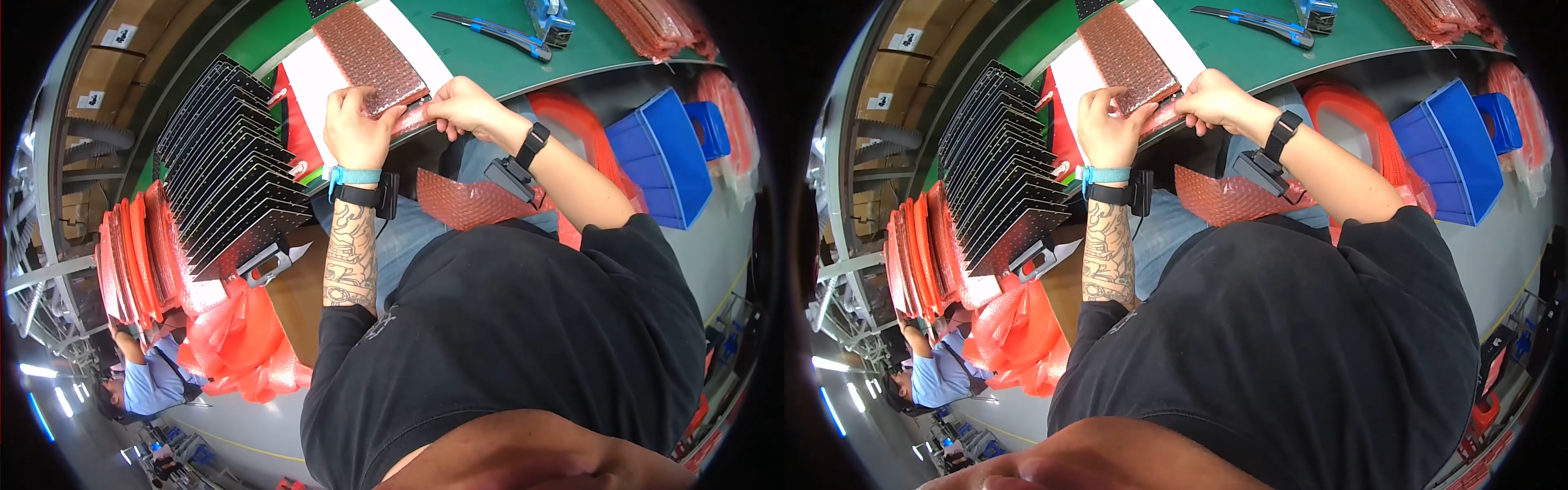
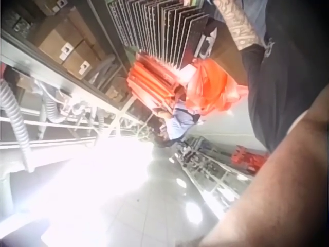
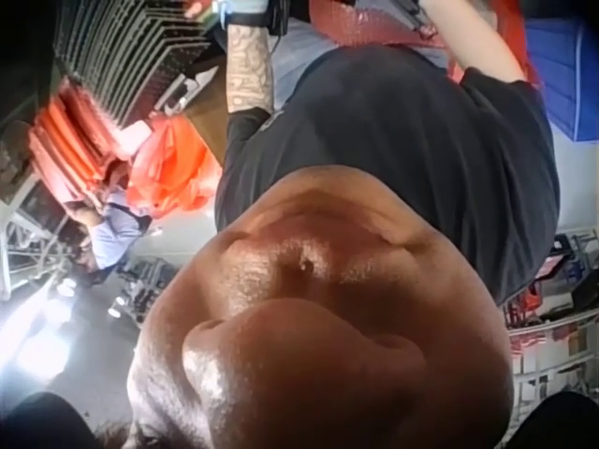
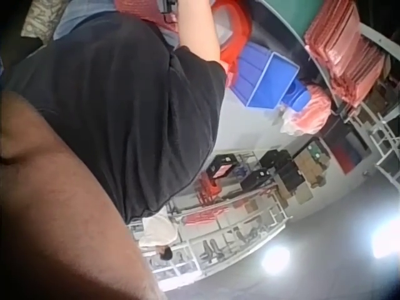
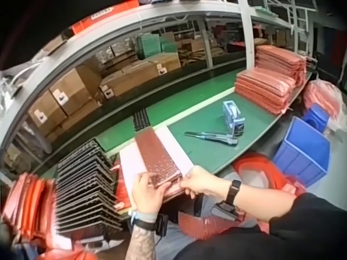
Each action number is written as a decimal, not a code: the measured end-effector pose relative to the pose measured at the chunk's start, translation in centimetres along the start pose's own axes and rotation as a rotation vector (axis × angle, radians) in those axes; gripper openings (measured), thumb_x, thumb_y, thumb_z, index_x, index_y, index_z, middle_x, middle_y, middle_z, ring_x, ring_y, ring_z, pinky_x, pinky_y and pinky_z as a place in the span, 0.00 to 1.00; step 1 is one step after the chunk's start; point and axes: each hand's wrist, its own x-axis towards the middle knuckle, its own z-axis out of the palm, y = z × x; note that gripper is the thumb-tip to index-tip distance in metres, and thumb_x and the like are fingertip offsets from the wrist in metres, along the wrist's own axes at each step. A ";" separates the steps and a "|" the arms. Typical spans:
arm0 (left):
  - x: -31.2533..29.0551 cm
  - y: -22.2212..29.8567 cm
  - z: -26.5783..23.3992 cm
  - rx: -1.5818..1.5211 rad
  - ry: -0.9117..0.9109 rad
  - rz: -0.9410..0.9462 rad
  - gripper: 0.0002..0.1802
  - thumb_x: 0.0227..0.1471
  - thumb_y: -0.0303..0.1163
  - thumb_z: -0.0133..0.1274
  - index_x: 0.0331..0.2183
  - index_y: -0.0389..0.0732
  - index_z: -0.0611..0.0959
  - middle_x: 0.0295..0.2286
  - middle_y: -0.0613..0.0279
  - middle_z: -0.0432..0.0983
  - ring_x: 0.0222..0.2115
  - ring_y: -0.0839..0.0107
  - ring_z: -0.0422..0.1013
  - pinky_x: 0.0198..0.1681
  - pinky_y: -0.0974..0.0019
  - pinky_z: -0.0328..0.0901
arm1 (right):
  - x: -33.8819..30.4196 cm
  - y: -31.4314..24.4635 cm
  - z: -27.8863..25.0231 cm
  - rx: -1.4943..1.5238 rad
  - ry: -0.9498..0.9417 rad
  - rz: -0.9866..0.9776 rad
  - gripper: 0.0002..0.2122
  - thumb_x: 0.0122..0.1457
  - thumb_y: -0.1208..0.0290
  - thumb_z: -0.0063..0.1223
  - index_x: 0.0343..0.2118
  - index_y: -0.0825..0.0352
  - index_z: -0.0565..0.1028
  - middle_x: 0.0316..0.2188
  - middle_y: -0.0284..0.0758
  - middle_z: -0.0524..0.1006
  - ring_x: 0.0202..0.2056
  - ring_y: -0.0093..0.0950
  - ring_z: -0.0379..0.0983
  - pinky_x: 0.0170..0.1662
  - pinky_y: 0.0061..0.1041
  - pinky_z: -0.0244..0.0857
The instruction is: The person picks up a circuit board from a stack, wraps it in bubble wrap, and secures the wrap with tape before placing it on a new stack.
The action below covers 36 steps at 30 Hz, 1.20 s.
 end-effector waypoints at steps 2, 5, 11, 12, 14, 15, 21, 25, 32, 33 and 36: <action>-0.2 0.4 -0.1 0.013 -0.060 -0.093 0.27 0.32 0.35 0.75 0.38 0.40 0.85 0.34 0.58 0.75 0.35 0.61 0.72 0.41 0.61 0.70 | -0.4 0.2 -0.2 0.068 -0.033 0.008 0.09 0.56 0.73 0.57 0.23 0.73 0.75 0.17 0.36 0.76 0.14 0.23 0.74 0.16 0.20 0.63; -0.6 0.3 0.0 0.005 -0.087 -0.073 0.28 0.32 0.37 0.75 0.39 0.41 0.85 0.36 0.57 0.75 0.37 0.59 0.73 0.42 0.60 0.69 | -1.2 -0.5 -0.1 0.035 -0.034 0.014 0.08 0.56 0.74 0.56 0.23 0.73 0.75 0.17 0.36 0.76 0.14 0.23 0.74 0.16 0.20 0.63; 0.4 1.1 -1.4 0.191 -0.161 0.097 0.31 0.31 0.37 0.75 0.43 0.44 0.84 0.42 0.56 0.75 0.43 0.57 0.73 0.47 0.57 0.68 | -1.5 -0.3 0.0 0.009 -0.034 0.009 0.08 0.56 0.76 0.56 0.23 0.74 0.74 0.17 0.37 0.76 0.14 0.24 0.74 0.15 0.20 0.64; 0.8 1.4 -1.7 0.217 -0.194 0.139 0.32 0.31 0.37 0.74 0.43 0.45 0.83 0.43 0.57 0.75 0.44 0.57 0.72 0.48 0.57 0.67 | -1.5 -0.2 0.0 0.004 -0.029 0.002 0.08 0.56 0.76 0.55 0.23 0.74 0.74 0.17 0.37 0.76 0.14 0.24 0.74 0.15 0.20 0.64; 1.4 1.8 -2.0 0.267 -0.260 0.226 0.33 0.30 0.36 0.74 0.45 0.46 0.83 0.45 0.58 0.75 0.46 0.56 0.72 0.50 0.56 0.66 | -1.4 -0.1 0.1 -0.007 -0.018 -0.015 0.08 0.56 0.76 0.55 0.23 0.74 0.74 0.17 0.37 0.76 0.14 0.24 0.74 0.15 0.21 0.64; 1.6 1.8 -2.0 0.269 -0.258 0.221 0.33 0.30 0.36 0.74 0.45 0.46 0.83 0.45 0.58 0.75 0.46 0.56 0.72 0.50 0.56 0.66 | -1.4 0.0 0.2 -0.009 -0.023 -0.015 0.08 0.56 0.76 0.55 0.23 0.74 0.74 0.17 0.37 0.76 0.14 0.24 0.74 0.15 0.21 0.64; 2.0 0.9 -1.4 0.176 -0.270 0.287 0.28 0.31 0.35 0.71 0.41 0.47 0.84 0.44 0.61 0.76 0.46 0.58 0.71 0.48 0.56 0.65 | -1.6 0.4 0.5 0.041 0.008 -0.017 0.07 0.56 0.76 0.55 0.23 0.72 0.74 0.16 0.36 0.76 0.13 0.22 0.72 0.14 0.19 0.62; 1.6 0.9 -1.0 0.149 -0.266 0.304 0.25 0.32 0.34 0.71 0.38 0.47 0.84 0.42 0.62 0.76 0.45 0.59 0.71 0.46 0.56 0.65 | -1.7 0.5 0.4 0.083 0.011 -0.011 0.07 0.56 0.76 0.55 0.23 0.72 0.74 0.16 0.35 0.75 0.13 0.21 0.72 0.14 0.18 0.61; 0.3 0.2 -0.6 0.030 -0.204 0.249 0.21 0.32 0.32 0.70 0.35 0.47 0.84 0.41 0.65 0.75 0.44 0.61 0.70 0.46 0.56 0.63 | -1.2 0.7 0.1 0.179 -0.032 0.029 0.08 0.57 0.74 0.56 0.23 0.70 0.76 0.15 0.33 0.75 0.13 0.21 0.72 0.13 0.17 0.60; 0.0 0.2 -0.9 -0.040 -0.191 0.262 0.20 0.32 0.32 0.70 0.34 0.47 0.84 0.40 0.64 0.75 0.44 0.60 0.71 0.47 0.56 0.63 | -1.1 0.8 -0.1 0.250 -0.056 0.058 0.08 0.57 0.73 0.56 0.23 0.70 0.76 0.15 0.33 0.75 0.13 0.21 0.72 0.13 0.17 0.59; -1.2 1.2 -1.5 -0.092 -0.198 0.303 0.18 0.33 0.32 0.70 0.33 0.45 0.84 0.40 0.63 0.76 0.43 0.58 0.71 0.48 0.56 0.63 | -1.0 1.1 -0.8 0.350 -0.083 0.113 0.08 0.57 0.72 0.57 0.23 0.69 0.77 0.15 0.32 0.75 0.12 0.21 0.71 0.13 0.17 0.58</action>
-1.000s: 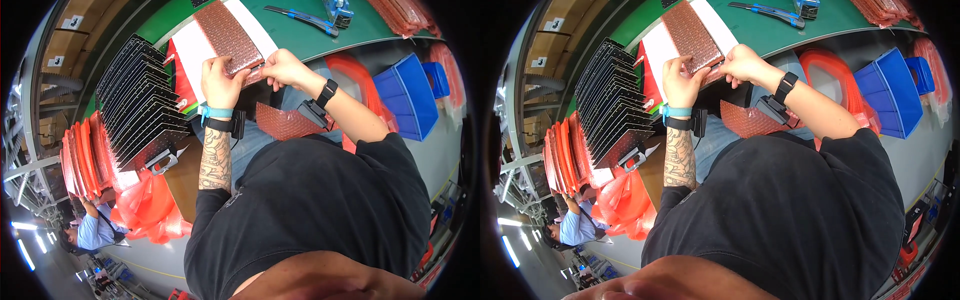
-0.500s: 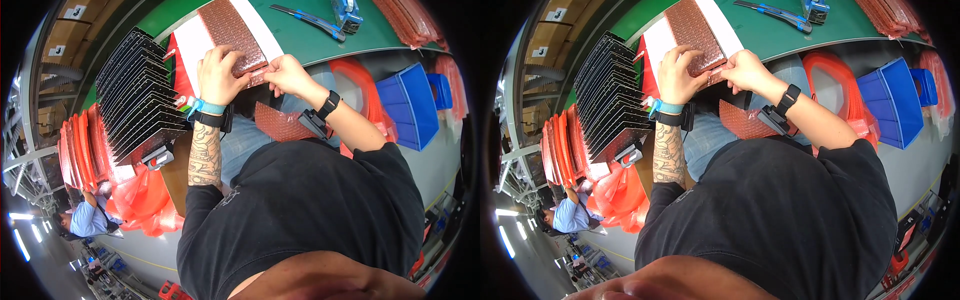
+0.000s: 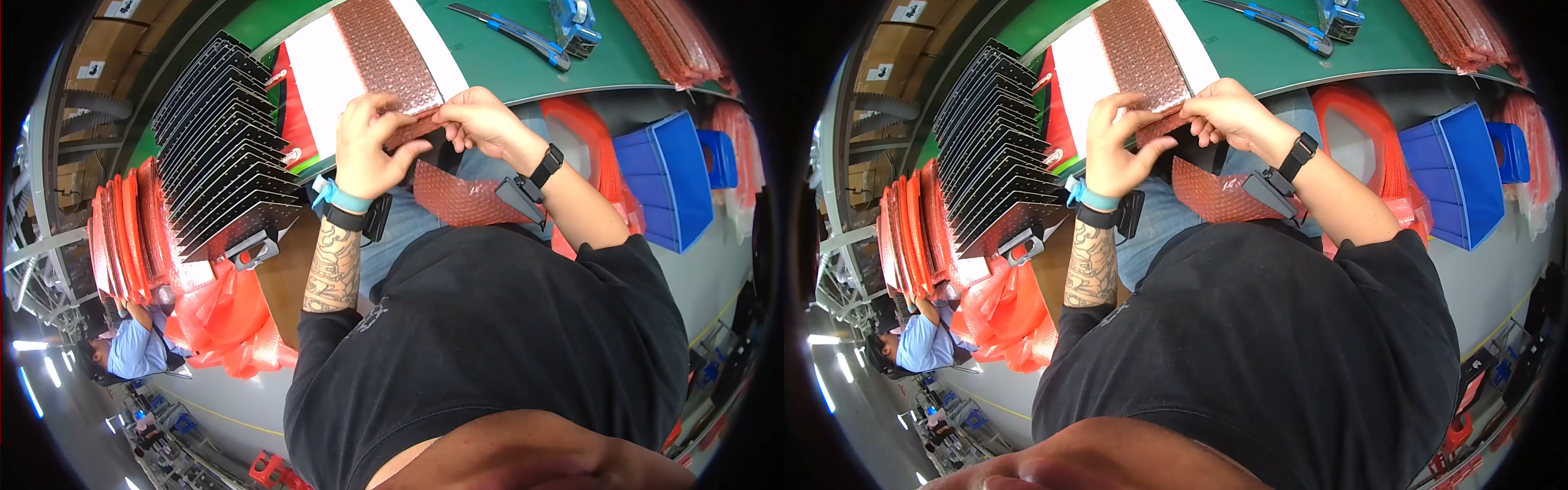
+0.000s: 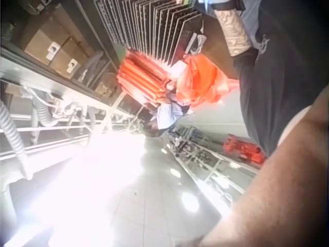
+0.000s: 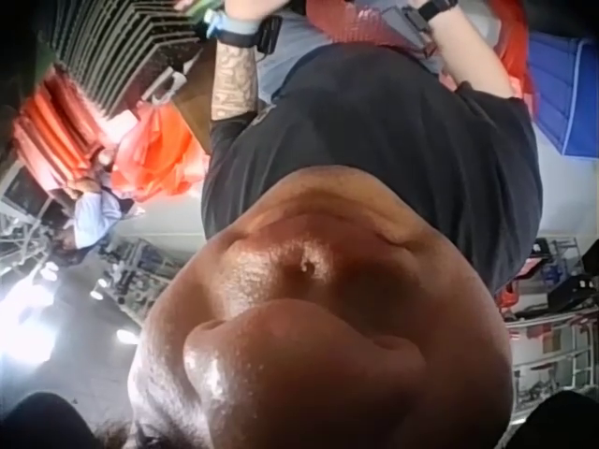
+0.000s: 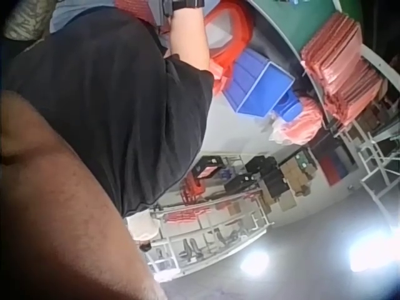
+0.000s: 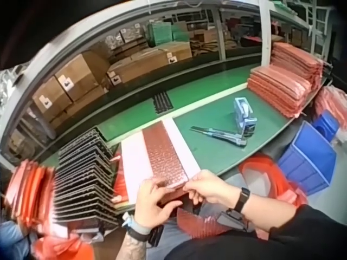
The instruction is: The person picks up a circuit board from a stack, wraps it in bubble wrap, and secures the wrap with tape before placing it on a new stack.
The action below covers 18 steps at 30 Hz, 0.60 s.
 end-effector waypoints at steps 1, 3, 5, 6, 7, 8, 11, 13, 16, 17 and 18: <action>-0.1 0.6 0.1 0.021 -0.027 0.029 0.17 0.34 0.32 0.70 0.32 0.44 0.84 0.40 0.62 0.76 0.43 0.57 0.71 0.48 0.56 0.64 | -0.1 0.0 -0.3 0.034 -0.001 0.020 0.09 0.58 0.72 0.57 0.23 0.68 0.77 0.15 0.32 0.75 0.12 0.22 0.71 0.13 0.17 0.58; -0.8 1.0 0.2 0.052 -0.047 0.039 0.16 0.35 0.32 0.70 0.31 0.43 0.84 0.40 0.61 0.77 0.43 0.57 0.72 0.48 0.57 0.65 | -0.2 -0.2 -0.5 0.060 -0.019 0.048 0.09 0.58 0.71 0.58 0.23 0.68 0.77 0.15 0.31 0.75 0.12 0.22 0.71 0.12 0.17 0.57; -1.0 0.0 1.5 0.149 0.030 0.090 0.13 0.36 0.31 0.68 0.28 0.42 0.83 0.38 0.61 0.78 0.41 0.58 0.72 0.46 0.57 0.65 | -0.1 -0.4 -1.0 0.099 -0.073 0.064 0.08 0.59 0.71 0.58 0.24 0.69 0.77 0.17 0.32 0.76 0.15 0.22 0.73 0.16 0.17 0.60; -1.0 -0.3 2.0 0.196 0.069 0.118 0.12 0.37 0.30 0.68 0.27 0.42 0.82 0.37 0.62 0.78 0.41 0.58 0.72 0.45 0.57 0.65 | -0.1 -0.5 -1.1 0.119 -0.096 0.070 0.08 0.59 0.70 0.57 0.25 0.69 0.78 0.17 0.32 0.76 0.16 0.23 0.74 0.17 0.17 0.61; -1.1 -0.6 2.3 0.193 0.074 0.114 0.12 0.37 0.30 0.68 0.27 0.42 0.82 0.37 0.62 0.78 0.41 0.58 0.72 0.45 0.57 0.65 | -0.2 -0.4 -1.1 0.113 -0.095 0.073 0.08 0.59 0.70 0.57 0.25 0.69 0.78 0.17 0.32 0.76 0.16 0.23 0.74 0.17 0.17 0.61; -0.8 -0.7 2.7 0.199 0.081 0.108 0.11 0.36 0.30 0.67 0.26 0.42 0.82 0.35 0.62 0.77 0.39 0.58 0.72 0.44 0.57 0.64 | -0.3 -0.4 -1.0 0.142 -0.058 0.070 0.09 0.60 0.70 0.57 0.25 0.69 0.78 0.17 0.32 0.76 0.15 0.22 0.74 0.17 0.16 0.61; -0.1 -0.5 3.8 0.188 0.104 0.103 0.11 0.35 0.31 0.66 0.25 0.42 0.81 0.30 0.62 0.76 0.36 0.59 0.71 0.42 0.56 0.63 | -1.0 -0.2 -1.3 0.190 0.040 0.059 0.10 0.61 0.68 0.57 0.25 0.68 0.77 0.17 0.32 0.76 0.14 0.22 0.72 0.16 0.16 0.60; 0.0 -0.3 3.7 0.199 0.079 0.022 0.10 0.36 0.31 0.66 0.22 0.43 0.79 0.26 0.64 0.73 0.33 0.60 0.70 0.39 0.57 0.61 | -2.3 -0.2 -2.0 0.137 0.087 -0.029 0.09 0.61 0.68 0.57 0.30 0.68 0.78 0.21 0.32 0.78 0.16 0.21 0.74 0.17 0.16 0.61; 0.8 0.3 3.8 0.200 0.068 -0.033 0.12 0.36 0.33 0.66 0.20 0.44 0.77 0.23 0.65 0.71 0.31 0.60 0.69 0.37 0.57 0.60 | -4.4 -1.6 -5.7 0.052 0.295 -0.267 0.08 0.62 0.68 0.57 0.36 0.68 0.78 0.25 0.32 0.79 0.19 0.20 0.75 0.19 0.15 0.62; 1.1 0.5 3.7 0.215 0.059 -0.045 0.13 0.36 0.33 0.66 0.19 0.44 0.76 0.23 0.65 0.69 0.30 0.60 0.68 0.37 0.57 0.59 | -5.5 -2.4 -7.6 0.005 0.464 -0.465 0.08 0.62 0.68 0.57 0.39 0.68 0.78 0.27 0.32 0.80 0.20 0.19 0.75 0.21 0.14 0.63; 1.2 0.7 3.5 0.236 0.047 -0.059 0.14 0.36 0.34 0.66 0.18 0.44 0.75 0.22 0.65 0.68 0.29 0.60 0.67 0.36 0.56 0.59 | -6.1 -3.4 -9.5 -0.015 0.561 -0.531 0.08 0.63 0.68 0.57 0.40 0.67 0.79 0.28 0.31 0.80 0.22 0.18 0.75 0.22 0.14 0.63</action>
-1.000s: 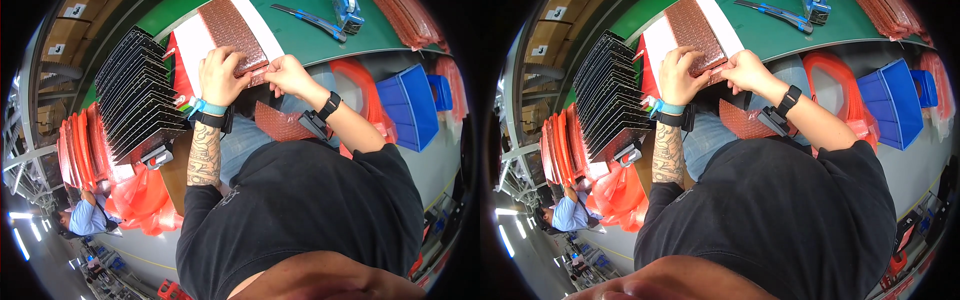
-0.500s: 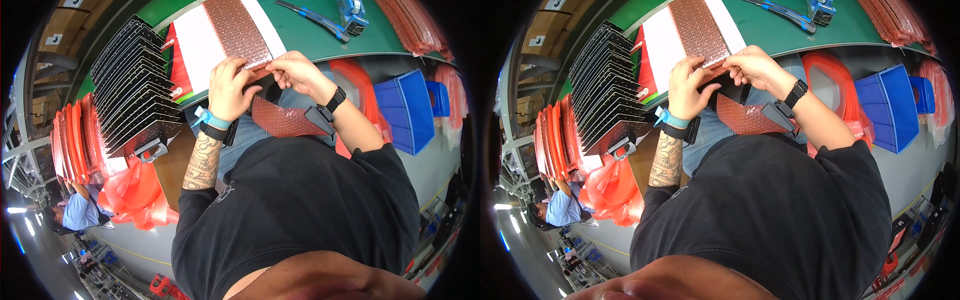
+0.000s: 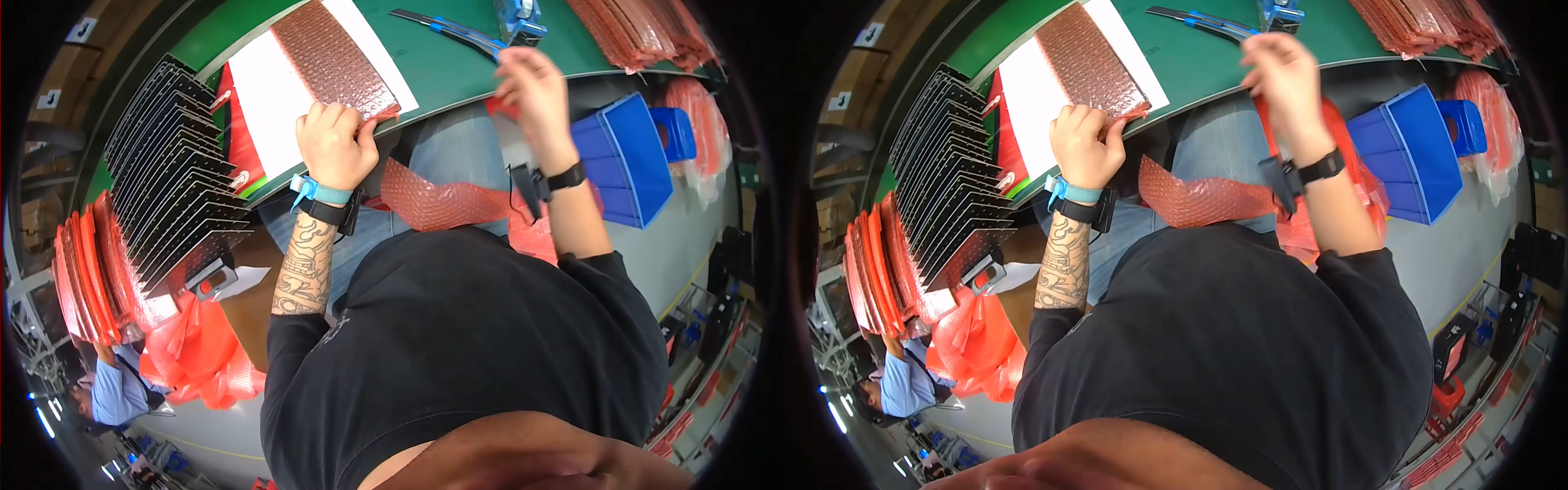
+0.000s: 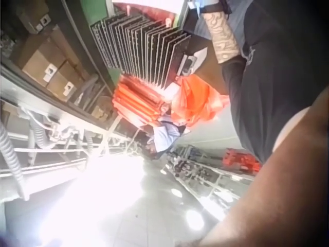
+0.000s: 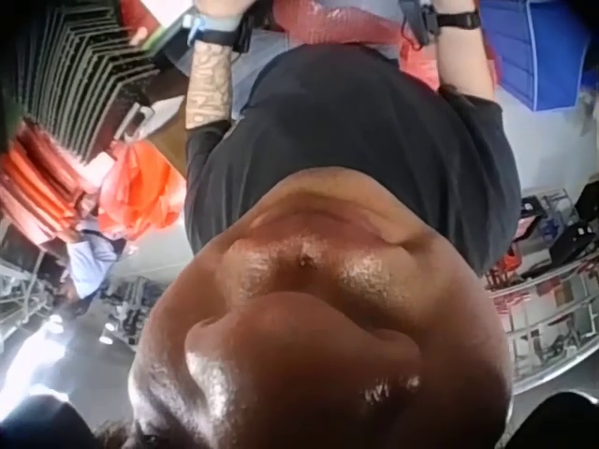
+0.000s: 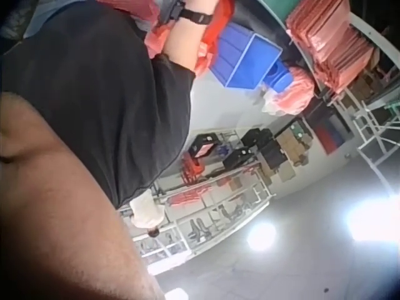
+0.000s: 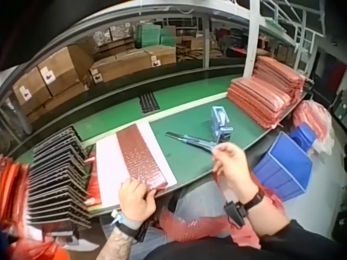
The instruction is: The person picks up a circuit board from a stack, wraps it in bubble wrap, and secures the wrap with tape before placing it on a new stack.
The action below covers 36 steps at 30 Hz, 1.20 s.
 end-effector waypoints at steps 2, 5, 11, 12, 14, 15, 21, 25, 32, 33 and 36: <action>0.1 0.2 -0.2 0.014 -0.001 0.026 0.14 0.37 0.34 0.66 0.18 0.44 0.76 0.22 0.65 0.68 0.29 0.60 0.67 0.37 0.55 0.59 | 2.5 -1.0 -2.7 -0.027 0.101 -0.074 0.08 0.63 0.69 0.56 0.41 0.66 0.79 0.28 0.31 0.80 0.24 0.17 0.75 0.23 0.14 0.64; 0.6 0.6 0.1 0.048 0.006 0.079 0.13 0.37 0.35 0.67 0.19 0.44 0.77 0.23 0.65 0.69 0.30 0.60 0.67 0.38 0.53 0.59 | 4.9 -2.2 -5.5 -0.225 0.140 -0.123 0.10 0.63 0.68 0.57 0.44 0.67 0.79 0.30 0.31 0.80 0.25 0.16 0.74 0.25 0.14 0.65; 0.1 0.6 1.0 -0.051 0.021 0.084 0.09 0.42 0.31 0.65 0.23 0.42 0.79 0.35 0.61 0.76 0.44 0.58 0.71 0.55 0.41 0.56 | 0.0 2.5 5.1 -0.251 -0.480 0.034 0.15 0.65 0.74 0.52 0.53 0.72 0.75 0.46 0.38 0.79 0.46 0.24 0.76 0.49 0.22 0.70; 0.0 0.4 1.4 -0.093 0.055 0.097 0.08 0.43 0.29 0.65 0.24 0.41 0.79 0.38 0.60 0.78 0.48 0.57 0.71 0.58 0.38 0.55 | -0.4 4.4 6.4 -0.250 -0.537 -0.046 0.16 0.66 0.76 0.50 0.55 0.73 0.73 0.52 0.39 0.77 0.53 0.26 0.73 0.56 0.24 0.67; -0.5 0.0 2.2 -0.126 0.038 0.083 0.08 0.43 0.28 0.64 0.24 0.41 0.79 0.40 0.60 0.78 0.51 0.56 0.70 0.60 0.36 0.52 | -1.9 6.1 8.1 -0.211 -0.522 -0.069 0.18 0.65 0.78 0.49 0.57 0.73 0.71 0.55 0.40 0.74 0.56 0.27 0.70 0.59 0.25 0.64; -0.6 -0.3 2.5 -0.164 0.026 0.066 0.07 0.44 0.27 0.64 0.25 0.40 0.79 0.42 0.59 0.78 0.53 0.55 0.68 0.61 0.34 0.50 | -2.7 6.6 8.7 -0.180 -0.505 -0.093 0.20 0.65 0.79 0.49 0.60 0.73 0.68 0.59 0.41 0.71 0.59 0.27 0.67 0.62 0.26 0.61; -0.7 -0.2 3.2 -0.234 0.016 0.012 0.06 0.47 0.25 0.62 0.26 0.39 0.79 0.46 0.59 0.78 0.57 0.53 0.66 0.62 0.31 0.47 | -4.1 6.1 9.8 -0.114 -0.495 -0.079 0.26 0.63 0.84 0.49 0.64 0.73 0.62 0.66 0.42 0.61 0.65 0.28 0.58 0.67 0.29 0.54; -0.4 0.1 3.5 -0.305 0.042 0.025 0.05 0.48 0.25 0.62 0.27 0.38 0.80 0.45 0.58 0.79 0.55 0.53 0.69 0.63 0.32 0.47 | -4.6 4.9 9.5 0.140 -0.471 -0.030 0.28 0.61 0.86 0.49 0.65 0.73 0.59 0.66 0.44 0.60 0.67 0.30 0.55 0.69 0.31 0.48; -0.4 0.3 1.8 -0.179 0.048 0.016 0.04 0.51 0.27 0.62 0.28 0.39 0.82 0.39 0.61 0.83 0.50 0.58 0.75 0.64 0.42 0.49 | 1.9 -2.0 1.0 0.108 -0.054 0.055 0.14 0.62 0.78 0.51 0.50 0.72 0.75 0.40 0.40 0.81 0.37 0.26 0.80 0.38 0.20 0.72; -0.4 0.5 2.0 -0.207 0.059 0.023 0.04 0.51 0.27 0.62 0.28 0.39 0.82 0.39 0.61 0.83 0.50 0.58 0.75 0.64 0.42 0.49 | 3.2 -3.3 -1.0 0.083 0.096 0.005 0.11 0.63 0.75 0.51 0.47 0.71 0.76 0.33 0.37 0.81 0.28 0.23 0.77 0.30 0.19 0.67; -0.3 0.3 2.4 -0.234 0.068 0.016 0.04 0.51 0.27 0.62 0.28 0.39 0.82 0.38 0.61 0.83 0.50 0.58 0.75 0.64 0.42 0.49 | 7.1 -5.9 -4.9 -0.083 0.213 0.044 0.10 0.63 0.71 0.53 0.43 0.70 0.78 0.26 0.35 0.80 0.17 0.19 0.71 0.19 0.17 0.60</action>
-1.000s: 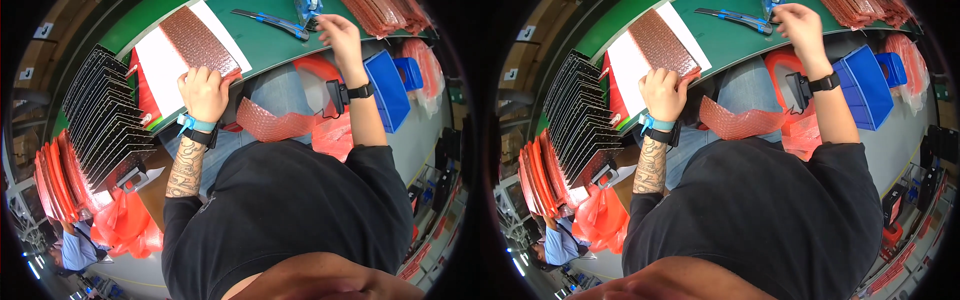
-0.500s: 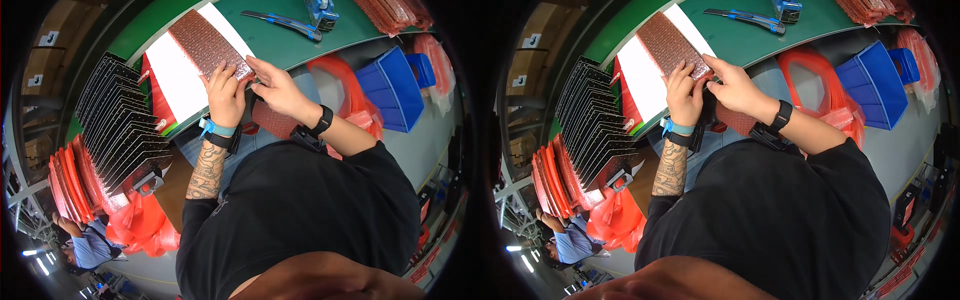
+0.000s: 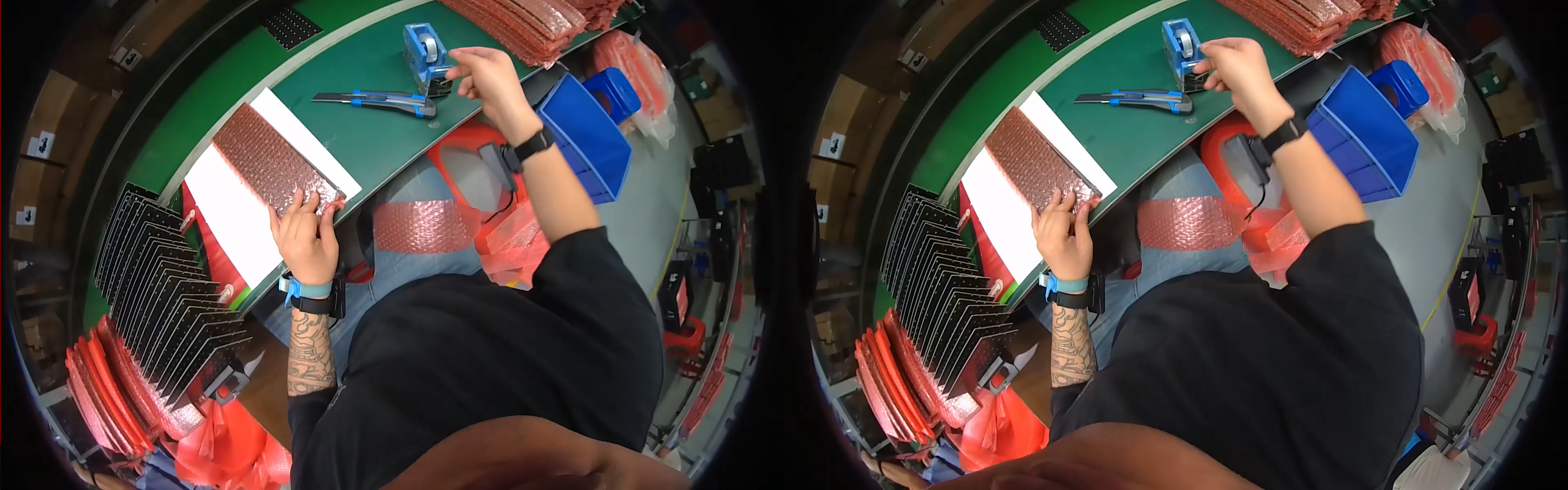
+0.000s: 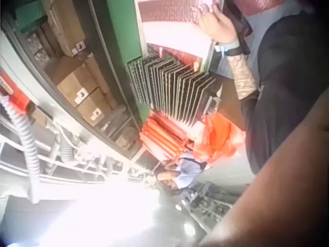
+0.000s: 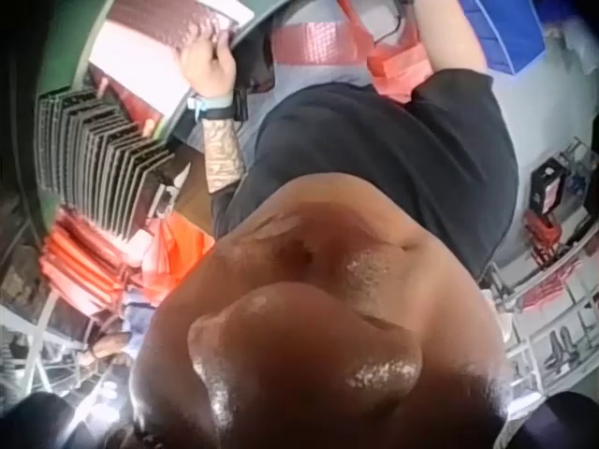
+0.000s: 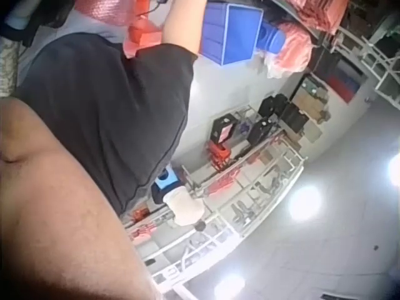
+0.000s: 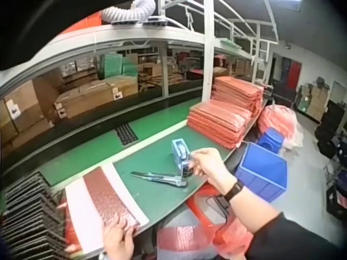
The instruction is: The person picks up a circuit board from a stack, wraps it in bubble wrap, and secures the wrap with tape before placing it on a new stack.
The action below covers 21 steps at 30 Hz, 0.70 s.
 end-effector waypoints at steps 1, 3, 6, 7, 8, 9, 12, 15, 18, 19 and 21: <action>0.1 0.0 0.0 -0.011 0.009 0.006 0.04 0.51 0.27 0.62 0.28 0.39 0.82 0.38 0.61 0.83 0.50 0.58 0.75 0.64 0.42 0.49 | 1.2 -0.7 -0.4 -0.152 -0.030 0.086 0.10 0.63 0.69 0.53 0.43 0.70 0.77 0.25 0.35 0.80 0.16 0.18 0.69 0.18 0.17 0.58; 0.0 0.1 0.0 -0.004 0.005 -0.022 0.04 0.51 0.27 0.62 0.29 0.39 0.82 0.37 0.61 0.83 0.50 0.59 0.75 0.64 0.42 0.49 | 3.6 -1.3 0.0 -0.221 -0.053 0.158 0.10 0.64 0.69 0.53 0.41 0.70 0.77 0.25 0.34 0.80 0.16 0.18 0.69 0.17 0.17 0.57; 0.1 0.1 0.0 -0.012 0.016 -0.034 0.05 0.51 0.27 0.62 0.28 0.38 0.82 0.37 0.59 0.83 0.49 0.58 0.75 0.64 0.42 0.50 | 6.0 -1.9 0.5 -0.357 -0.095 0.312 0.09 0.64 0.68 0.52 0.38 0.69 0.77 0.24 0.33 0.80 0.15 0.17 0.67 0.15 0.18 0.55; 0.2 0.2 0.0 -0.015 0.021 -0.035 0.05 0.51 0.27 0.62 0.27 0.38 0.82 0.37 0.58 0.83 0.49 0.57 0.76 0.63 0.42 0.51 | 6.4 -1.8 0.6 -0.365 -0.106 0.367 0.08 0.65 0.68 0.51 0.36 0.69 0.76 0.23 0.32 0.79 0.15 0.17 0.67 0.15 0.17 0.55; 0.1 0.2 -0.1 -0.019 0.025 -0.038 0.05 0.51 0.27 0.62 0.26 0.38 0.82 0.37 0.57 0.83 0.49 0.57 0.76 0.63 0.42 0.52 | 6.6 -1.7 0.7 -0.373 -0.117 0.424 0.08 0.65 0.68 0.51 0.35 0.68 0.75 0.23 0.31 0.79 0.15 0.16 0.67 0.15 0.17 0.54; 0.1 0.2 0.0 -0.030 0.034 -0.037 0.05 0.51 0.27 0.62 0.26 0.38 0.82 0.37 0.57 0.83 0.49 0.57 0.76 0.63 0.42 0.52 | 6.9 -1.6 0.8 -0.382 -0.127 0.480 0.08 0.66 0.68 0.50 0.33 0.67 0.75 0.23 0.30 0.79 0.15 0.16 0.67 0.15 0.17 0.54; -0.2 -0.1 -0.1 -0.024 0.050 -0.034 0.05 0.51 0.27 0.62 0.29 0.38 0.83 0.37 0.58 0.83 0.49 0.57 0.76 0.64 0.42 0.51 | 7.1 -1.7 1.1 -0.351 -0.114 0.535 0.08 0.67 0.70 0.47 0.34 0.67 0.75 0.22 0.28 0.78 0.16 0.16 0.68 0.16 0.17 0.57; -0.3 -0.4 0.3 -0.043 0.050 -0.031 0.06 0.51 0.29 0.62 0.30 0.38 0.82 0.37 0.59 0.83 0.49 0.59 0.75 0.64 0.41 0.49 | 7.1 -0.8 1.1 -0.283 -0.054 0.552 0.08 0.67 0.71 0.45 0.35 0.67 0.74 0.22 0.29 0.78 0.18 0.18 0.70 0.18 0.19 0.62; -0.6 -0.6 0.3 -0.054 0.051 -0.032 0.06 0.52 0.30 0.62 0.30 0.38 0.82 0.37 0.60 0.83 0.49 0.59 0.75 0.65 0.40 0.48 | 6.7 0.1 1.6 -0.180 0.028 0.516 0.07 0.68 0.72 0.44 0.36 0.68 0.73 0.24 0.31 0.78 0.21 0.22 0.75 0.23 0.21 0.69; -0.6 -0.7 0.3 -0.049 0.053 -0.032 0.07 0.52 0.30 0.62 0.30 0.38 0.82 0.37 0.60 0.83 0.49 0.59 0.75 0.65 0.40 0.48 | 6.4 0.4 1.7 -0.117 0.064 0.472 0.07 0.68 0.72 0.43 0.37 0.69 0.72 0.26 0.33 0.78 0.24 0.25 0.77 0.26 0.24 0.72; -0.7 -0.7 0.1 -0.044 0.056 -0.038 0.07 0.52 0.30 0.62 0.30 0.38 0.82 0.37 0.60 0.83 0.49 0.60 0.75 0.65 0.40 0.48 | 5.5 0.6 2.3 0.013 0.126 0.382 0.07 0.68 0.73 0.42 0.39 0.70 0.70 0.29 0.38 0.79 0.29 0.33 0.80 0.34 0.32 0.77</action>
